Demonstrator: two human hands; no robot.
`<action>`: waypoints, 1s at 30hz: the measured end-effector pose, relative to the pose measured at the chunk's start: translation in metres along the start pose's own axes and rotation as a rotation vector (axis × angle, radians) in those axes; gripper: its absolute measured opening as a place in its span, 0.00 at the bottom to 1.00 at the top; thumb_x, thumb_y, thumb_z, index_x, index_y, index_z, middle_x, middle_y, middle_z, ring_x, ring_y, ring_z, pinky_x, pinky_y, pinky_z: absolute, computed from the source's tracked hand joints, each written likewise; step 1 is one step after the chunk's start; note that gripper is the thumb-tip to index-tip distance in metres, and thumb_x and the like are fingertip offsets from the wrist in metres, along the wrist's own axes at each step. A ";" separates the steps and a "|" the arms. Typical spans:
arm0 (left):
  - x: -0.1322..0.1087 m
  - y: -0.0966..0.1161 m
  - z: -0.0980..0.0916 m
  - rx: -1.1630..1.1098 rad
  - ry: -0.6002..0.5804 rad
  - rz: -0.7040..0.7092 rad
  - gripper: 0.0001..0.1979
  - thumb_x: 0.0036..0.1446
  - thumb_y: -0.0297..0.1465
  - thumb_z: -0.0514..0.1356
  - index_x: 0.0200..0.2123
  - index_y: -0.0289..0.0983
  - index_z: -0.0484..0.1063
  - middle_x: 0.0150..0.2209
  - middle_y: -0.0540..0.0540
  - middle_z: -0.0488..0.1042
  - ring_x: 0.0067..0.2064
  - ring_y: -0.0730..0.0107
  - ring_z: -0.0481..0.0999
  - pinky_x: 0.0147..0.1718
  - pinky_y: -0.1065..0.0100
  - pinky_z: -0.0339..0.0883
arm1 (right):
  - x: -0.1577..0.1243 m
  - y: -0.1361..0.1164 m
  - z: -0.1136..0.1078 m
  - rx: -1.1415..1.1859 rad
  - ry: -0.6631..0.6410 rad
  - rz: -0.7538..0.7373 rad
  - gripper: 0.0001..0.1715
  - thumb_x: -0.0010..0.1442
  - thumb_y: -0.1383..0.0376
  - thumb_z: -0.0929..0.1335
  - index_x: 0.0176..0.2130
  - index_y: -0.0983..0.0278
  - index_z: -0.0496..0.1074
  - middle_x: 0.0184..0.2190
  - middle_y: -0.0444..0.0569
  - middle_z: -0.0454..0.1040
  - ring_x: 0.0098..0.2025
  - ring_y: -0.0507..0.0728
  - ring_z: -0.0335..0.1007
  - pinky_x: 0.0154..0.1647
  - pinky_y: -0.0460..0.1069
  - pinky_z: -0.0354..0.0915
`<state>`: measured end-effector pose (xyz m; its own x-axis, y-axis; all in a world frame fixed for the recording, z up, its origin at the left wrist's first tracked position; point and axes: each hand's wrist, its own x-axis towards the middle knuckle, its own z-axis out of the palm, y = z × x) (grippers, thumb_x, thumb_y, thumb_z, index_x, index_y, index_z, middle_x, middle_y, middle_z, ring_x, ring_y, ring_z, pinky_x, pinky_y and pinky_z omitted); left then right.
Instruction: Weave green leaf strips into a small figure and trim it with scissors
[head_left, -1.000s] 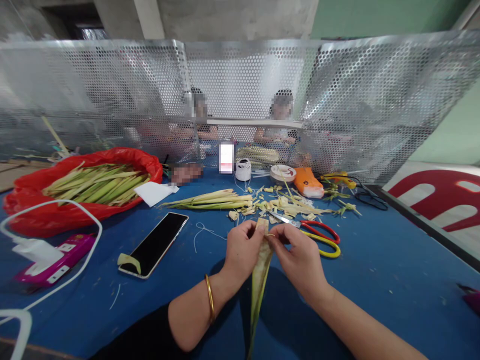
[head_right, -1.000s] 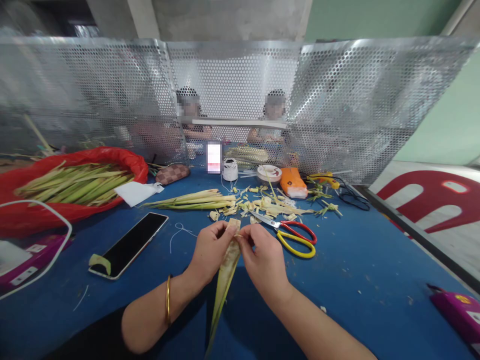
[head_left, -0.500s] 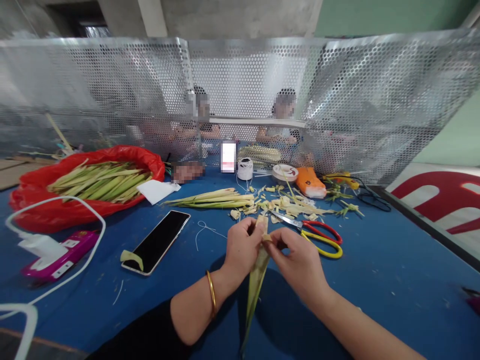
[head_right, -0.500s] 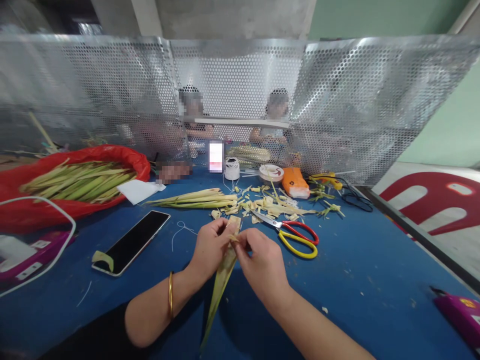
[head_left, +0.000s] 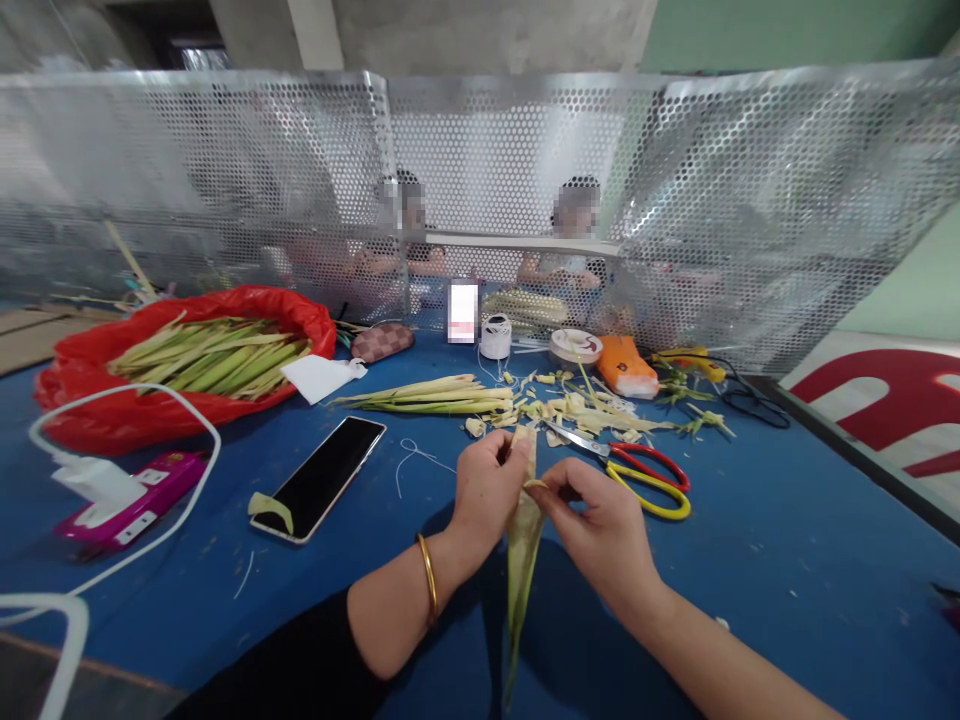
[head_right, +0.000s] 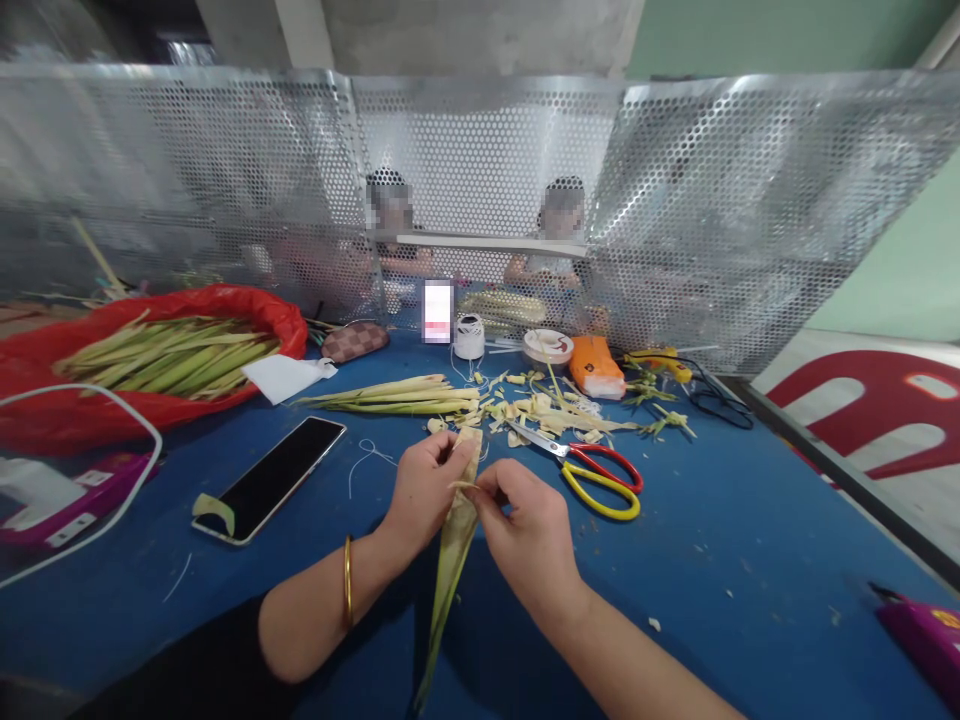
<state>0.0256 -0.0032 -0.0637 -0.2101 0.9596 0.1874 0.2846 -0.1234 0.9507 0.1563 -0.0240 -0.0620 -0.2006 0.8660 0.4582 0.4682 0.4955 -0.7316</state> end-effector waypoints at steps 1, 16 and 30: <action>0.000 0.000 0.000 -0.001 0.000 0.002 0.14 0.55 0.38 0.56 0.22 0.36 0.67 0.20 0.54 0.64 0.25 0.75 0.60 0.25 0.72 0.54 | 0.000 -0.001 0.000 0.004 -0.001 -0.003 0.10 0.59 0.65 0.66 0.25 0.61 0.65 0.22 0.43 0.68 0.25 0.52 0.64 0.28 0.46 0.61; 0.000 0.004 -0.002 0.039 0.039 0.021 0.15 0.54 0.38 0.56 0.19 0.37 0.63 0.18 0.55 0.61 0.23 0.76 0.58 0.23 0.73 0.52 | -0.001 -0.004 0.003 0.084 -0.044 0.046 0.10 0.58 0.64 0.67 0.25 0.61 0.64 0.22 0.42 0.67 0.25 0.51 0.62 0.27 0.45 0.60; -0.004 -0.001 0.006 -0.165 -0.100 -0.121 0.09 0.50 0.33 0.57 0.29 0.35 0.74 0.27 0.49 0.75 0.29 0.70 0.70 0.27 0.71 0.61 | 0.008 0.007 0.001 0.227 0.023 0.293 0.13 0.55 0.59 0.68 0.24 0.62 0.65 0.19 0.40 0.62 0.21 0.50 0.55 0.21 0.45 0.53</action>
<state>0.0318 -0.0049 -0.0672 -0.1373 0.9892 0.0516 0.1046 -0.0373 0.9938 0.1571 -0.0136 -0.0634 -0.0654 0.9727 0.2226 0.2996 0.2319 -0.9255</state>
